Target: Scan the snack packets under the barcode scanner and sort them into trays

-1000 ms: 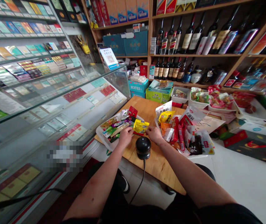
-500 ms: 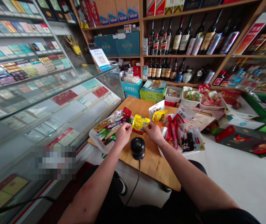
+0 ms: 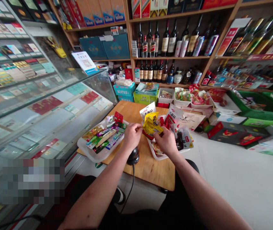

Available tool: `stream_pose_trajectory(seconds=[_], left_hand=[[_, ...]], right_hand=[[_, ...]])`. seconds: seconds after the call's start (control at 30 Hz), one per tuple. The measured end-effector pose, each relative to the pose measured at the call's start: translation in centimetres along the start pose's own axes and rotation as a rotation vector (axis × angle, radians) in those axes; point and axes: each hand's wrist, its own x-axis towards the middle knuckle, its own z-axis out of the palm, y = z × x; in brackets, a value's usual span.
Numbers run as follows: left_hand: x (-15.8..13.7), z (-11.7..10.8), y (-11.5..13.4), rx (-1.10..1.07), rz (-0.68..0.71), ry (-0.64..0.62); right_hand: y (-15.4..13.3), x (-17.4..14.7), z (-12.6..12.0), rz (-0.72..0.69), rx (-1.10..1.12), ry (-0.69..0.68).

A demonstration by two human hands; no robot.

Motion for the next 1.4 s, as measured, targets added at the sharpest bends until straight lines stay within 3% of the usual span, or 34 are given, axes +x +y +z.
stream_pose_trajectory(seconds=[0.27,0.43,0.7,0.9,1.07,1.23,1.4], left_hand=[[2.1,5.3,6.2,-0.170,0.083,-0.125],[3.1,8.0,9.1,-0.181,0.203,-0.212],[3.0,11.2,10.2,-0.158,0.271,-0.333],[2.4,12.7,9.4,-0.121,0.226,-0.382],[1.3,13.3,8.3,-0.094,0.117,-0.378],[-0.6,11.9,8.1,-0.189,0.038,-0.326],[-3.7,9.8,8.2,-0.309,-0.096,-0.115]], right_hand=[[2.5,-1.8,-5.4,0.035,-0.119,0.172],[3.7,-2.7,-7.5,0.060,-0.171,0.263],[6.2,-3.9,-7.9,0.052,-0.220,0.316],[8.1,-3.9,-7.4,0.115,-0.288,0.266],[8.9,-3.7,-7.1,0.150,-0.280,0.271],[7.8,-4.4,-6.7,0.022,-0.294,0.331],[5.2,-3.4,-6.2,-0.134,-0.379,0.136]])
